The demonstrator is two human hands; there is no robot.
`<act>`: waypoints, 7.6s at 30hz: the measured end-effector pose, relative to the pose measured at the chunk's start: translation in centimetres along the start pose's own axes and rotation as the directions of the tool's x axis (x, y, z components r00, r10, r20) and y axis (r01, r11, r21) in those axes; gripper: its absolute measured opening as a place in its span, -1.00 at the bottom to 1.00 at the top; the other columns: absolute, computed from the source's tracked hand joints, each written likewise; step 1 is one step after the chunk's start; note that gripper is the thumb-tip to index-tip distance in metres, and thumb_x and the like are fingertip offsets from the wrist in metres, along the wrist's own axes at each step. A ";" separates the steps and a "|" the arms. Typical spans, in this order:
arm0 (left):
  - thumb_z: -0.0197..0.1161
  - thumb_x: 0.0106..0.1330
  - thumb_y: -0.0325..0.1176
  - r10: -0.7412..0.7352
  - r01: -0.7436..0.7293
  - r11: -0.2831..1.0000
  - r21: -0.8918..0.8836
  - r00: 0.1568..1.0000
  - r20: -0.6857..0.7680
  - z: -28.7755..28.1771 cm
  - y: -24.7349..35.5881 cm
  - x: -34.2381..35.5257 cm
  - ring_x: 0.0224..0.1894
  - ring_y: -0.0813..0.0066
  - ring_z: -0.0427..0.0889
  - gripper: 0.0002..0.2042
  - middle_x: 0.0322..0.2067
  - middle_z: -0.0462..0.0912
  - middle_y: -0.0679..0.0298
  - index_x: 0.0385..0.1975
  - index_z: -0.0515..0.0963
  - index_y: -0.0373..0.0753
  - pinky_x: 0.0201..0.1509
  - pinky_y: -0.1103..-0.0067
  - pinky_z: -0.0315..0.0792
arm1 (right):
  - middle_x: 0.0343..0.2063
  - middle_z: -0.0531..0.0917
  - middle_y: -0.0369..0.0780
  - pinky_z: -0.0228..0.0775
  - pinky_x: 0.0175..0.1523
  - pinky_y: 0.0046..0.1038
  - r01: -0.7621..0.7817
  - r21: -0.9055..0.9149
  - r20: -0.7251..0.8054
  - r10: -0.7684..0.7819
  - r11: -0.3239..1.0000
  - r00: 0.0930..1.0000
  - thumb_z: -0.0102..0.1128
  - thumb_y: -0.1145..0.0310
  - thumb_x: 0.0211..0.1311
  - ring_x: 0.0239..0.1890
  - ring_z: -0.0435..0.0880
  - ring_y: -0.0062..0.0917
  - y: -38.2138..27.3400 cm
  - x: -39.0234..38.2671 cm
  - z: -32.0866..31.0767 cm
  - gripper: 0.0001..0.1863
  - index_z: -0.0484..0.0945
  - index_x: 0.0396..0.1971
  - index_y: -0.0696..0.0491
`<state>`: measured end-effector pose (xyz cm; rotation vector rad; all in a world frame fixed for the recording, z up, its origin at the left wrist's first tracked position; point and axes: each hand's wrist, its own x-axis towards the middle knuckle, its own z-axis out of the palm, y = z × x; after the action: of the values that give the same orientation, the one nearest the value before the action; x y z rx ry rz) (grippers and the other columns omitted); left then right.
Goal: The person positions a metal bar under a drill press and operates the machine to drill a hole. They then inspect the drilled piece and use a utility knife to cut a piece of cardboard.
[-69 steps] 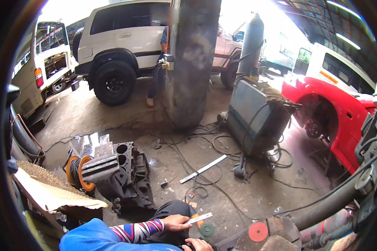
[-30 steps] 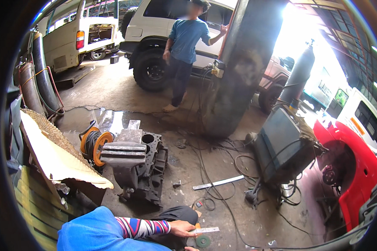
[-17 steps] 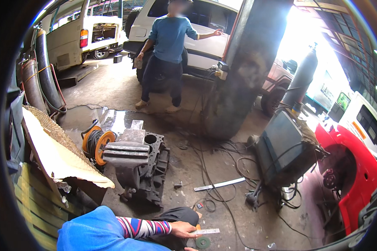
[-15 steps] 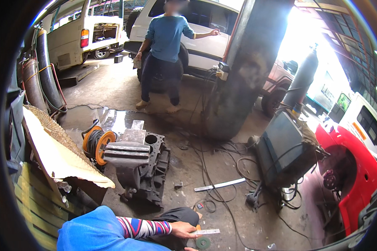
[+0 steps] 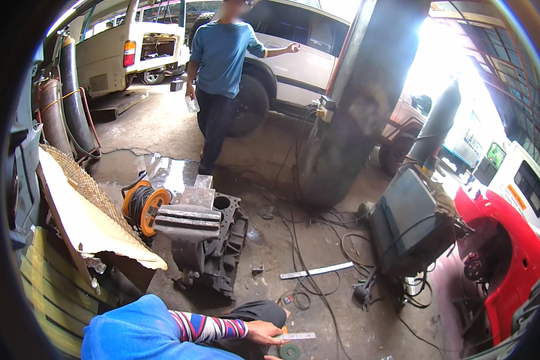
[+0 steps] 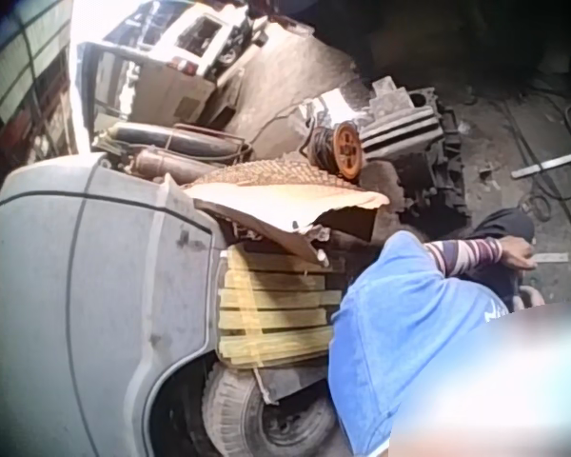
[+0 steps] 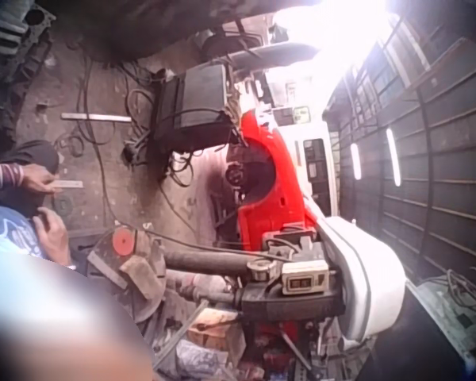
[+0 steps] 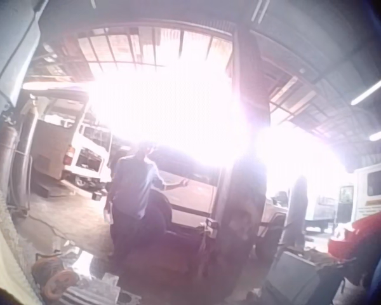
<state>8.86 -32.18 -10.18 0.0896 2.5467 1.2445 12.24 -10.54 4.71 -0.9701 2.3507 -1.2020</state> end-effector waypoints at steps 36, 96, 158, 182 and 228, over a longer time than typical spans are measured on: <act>-0.09 0.48 0.22 0.013 -0.013 1.000 0.002 0.999 -0.051 0.5 0.2 -0.1 -0.13 -0.14 0.65 -0.38 -0.27 0.66 -0.11 -0.20 0.53 -0.37 -0.04 0.13 0.45 | -0.24 0.74 -0.10 0.58 -0.01 -0.32 0.035 0.030 0.142 -0.039 0.999 0.989 0.46 0.33 0.17 -0.16 0.75 -0.34 4.7 0.5 1.1 -0.66 0.68 -0.07 0.10; 0.15 0.53 -0.14 0.269 -0.142 0.904 -0.403 0.922 0.278 1.7 11.3 -0.2 0.32 0.17 0.44 -0.41 0.23 0.48 -0.14 0.35 0.25 -0.48 0.37 0.42 0.31 | -0.21 0.66 -0.25 0.49 -0.29 -0.58 -0.044 0.842 -0.325 0.572 0.537 0.753 0.27 0.32 0.40 -0.34 0.63 -0.64 6.5 -4.5 0.9 -0.66 0.50 0.05 0.19; 0.44 0.31 -0.22 0.037 -0.552 0.324 -0.768 0.819 -0.573 -14.2 15.1 -9.9 -0.62 0.76 0.27 -0.51 -0.55 0.36 0.46 0.13 0.48 -0.37 -0.58 0.72 0.12 | -0.65 0.49 -0.48 -0.08 -0.61 -0.73 -0.052 0.918 -0.012 0.159 0.394 0.987 0.33 0.42 0.38 -0.69 0.26 -0.88 -7.0 10.8 -1.5 -0.66 0.46 0.06 0.15; 0.30 0.43 -0.32 0.146 -0.589 0.803 -0.088 0.339 -0.929 -13.1 13.9 -10.9 -0.50 0.74 0.39 -0.83 -0.53 0.51 0.44 -0.30 0.55 -0.30 -0.46 0.65 0.28 | -0.37 0.53 -0.32 0.28 -0.37 -0.74 0.040 0.872 -0.136 0.163 0.488 0.977 0.19 0.51 0.36 -0.45 0.43 -0.77 -6.9 9.2 2.2 -0.49 0.26 0.25 0.12; 0.16 0.50 -0.10 -0.064 -0.459 0.399 -0.794 0.850 -0.523 -8.7 11.5 -10.0 -0.54 0.77 0.29 -0.53 -0.48 0.41 0.48 0.25 0.40 -0.26 -0.48 0.74 0.16 | -0.19 0.75 0.02 0.52 -0.24 -0.43 0.404 0.871 0.008 -0.832 0.279 0.555 0.27 0.45 0.29 -0.34 0.69 -0.35 -17.5 3.9 -4.7 -0.70 0.61 -0.04 0.27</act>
<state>14.90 -33.50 6.19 -0.1821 1.7589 2.9119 14.29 -17.73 21.62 -1.6497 0.7004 -1.7782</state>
